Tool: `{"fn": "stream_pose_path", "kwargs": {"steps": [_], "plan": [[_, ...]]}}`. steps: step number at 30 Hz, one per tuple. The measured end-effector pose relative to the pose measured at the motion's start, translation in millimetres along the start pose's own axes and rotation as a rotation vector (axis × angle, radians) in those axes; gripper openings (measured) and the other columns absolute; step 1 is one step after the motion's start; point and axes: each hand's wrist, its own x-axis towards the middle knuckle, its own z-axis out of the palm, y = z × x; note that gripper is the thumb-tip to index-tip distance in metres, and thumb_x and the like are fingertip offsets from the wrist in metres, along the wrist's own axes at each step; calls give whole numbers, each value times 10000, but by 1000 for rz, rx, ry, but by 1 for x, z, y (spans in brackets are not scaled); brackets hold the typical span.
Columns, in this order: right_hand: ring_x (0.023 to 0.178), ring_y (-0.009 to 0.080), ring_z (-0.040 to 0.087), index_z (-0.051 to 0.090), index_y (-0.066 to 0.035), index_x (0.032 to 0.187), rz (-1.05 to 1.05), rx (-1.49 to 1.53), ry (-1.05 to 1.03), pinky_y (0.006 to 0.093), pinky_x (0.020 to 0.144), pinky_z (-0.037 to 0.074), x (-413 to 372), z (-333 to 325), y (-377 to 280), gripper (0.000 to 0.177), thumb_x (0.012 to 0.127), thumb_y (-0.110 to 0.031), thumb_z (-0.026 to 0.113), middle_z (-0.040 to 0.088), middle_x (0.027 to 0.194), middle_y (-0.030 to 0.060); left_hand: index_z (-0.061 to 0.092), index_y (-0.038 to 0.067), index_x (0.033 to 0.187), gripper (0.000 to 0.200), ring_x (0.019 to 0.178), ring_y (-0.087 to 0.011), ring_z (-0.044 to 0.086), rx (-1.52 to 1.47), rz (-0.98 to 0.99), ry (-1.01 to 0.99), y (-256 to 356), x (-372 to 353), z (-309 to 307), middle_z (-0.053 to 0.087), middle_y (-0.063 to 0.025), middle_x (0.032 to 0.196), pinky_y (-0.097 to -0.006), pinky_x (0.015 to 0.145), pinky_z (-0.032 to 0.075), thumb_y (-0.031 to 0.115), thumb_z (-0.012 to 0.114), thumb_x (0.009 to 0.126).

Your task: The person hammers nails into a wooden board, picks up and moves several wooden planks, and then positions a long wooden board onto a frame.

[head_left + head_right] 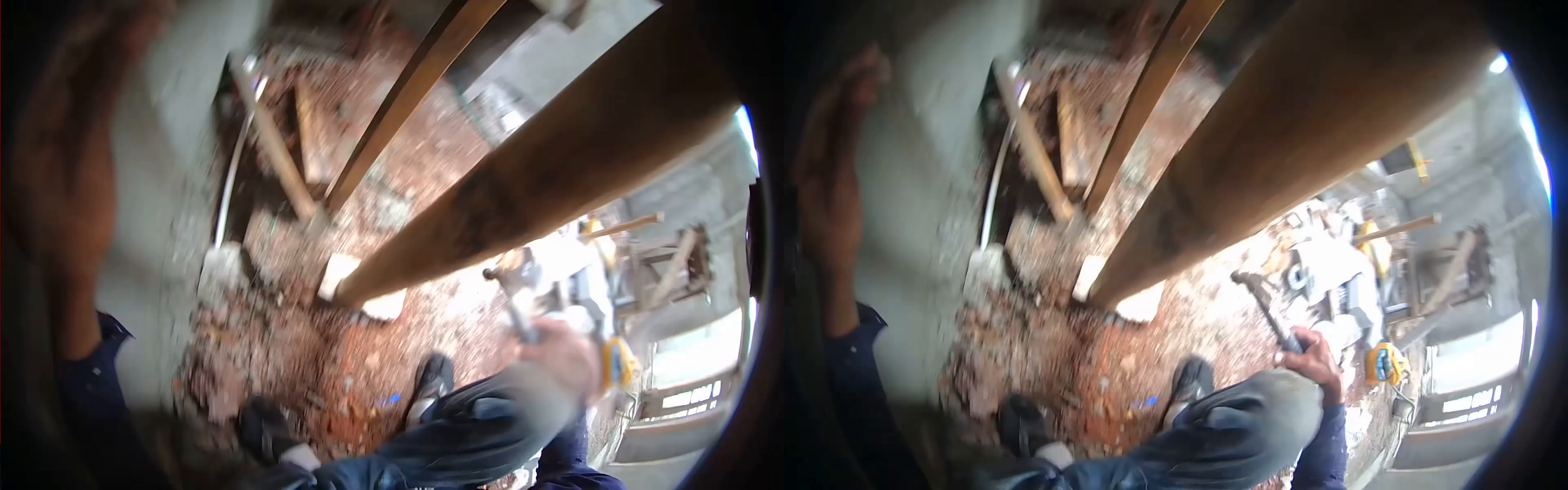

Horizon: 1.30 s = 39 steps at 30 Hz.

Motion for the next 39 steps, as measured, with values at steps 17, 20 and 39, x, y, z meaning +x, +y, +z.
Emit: {"fn": "stream_pose_path", "kwargs": {"steps": [17,20,39], "plan": [[549,88,514,644,37,950,-336,751,-393,223,465,356,-108,29,-55,356,700,-147,817,573,700,23,680,120,1031,306,1081,-253,644,-62,706,90,5,223,173,685,-92,1111,-376,901,541,-47,662,777],[575,84,512,631,27,1026,-529,907,-470,214,486,368,-103,58,-120,459,731,-268,821,572,768,37,685,120,1031,300,1025,-261,651,-48,712,46,2,239,186,685,-87,1088,-366,876,547,-24,658,769],[502,56,437,405,-98,1076,-889,698,959,226,421,379,-12,105,-348,208,929,-128,548,487,761,5,693,81,930,205,863,-259,628,-56,848,-132,14,275,170,657,-90,880,-393,826,515,-15,675,751]]}}
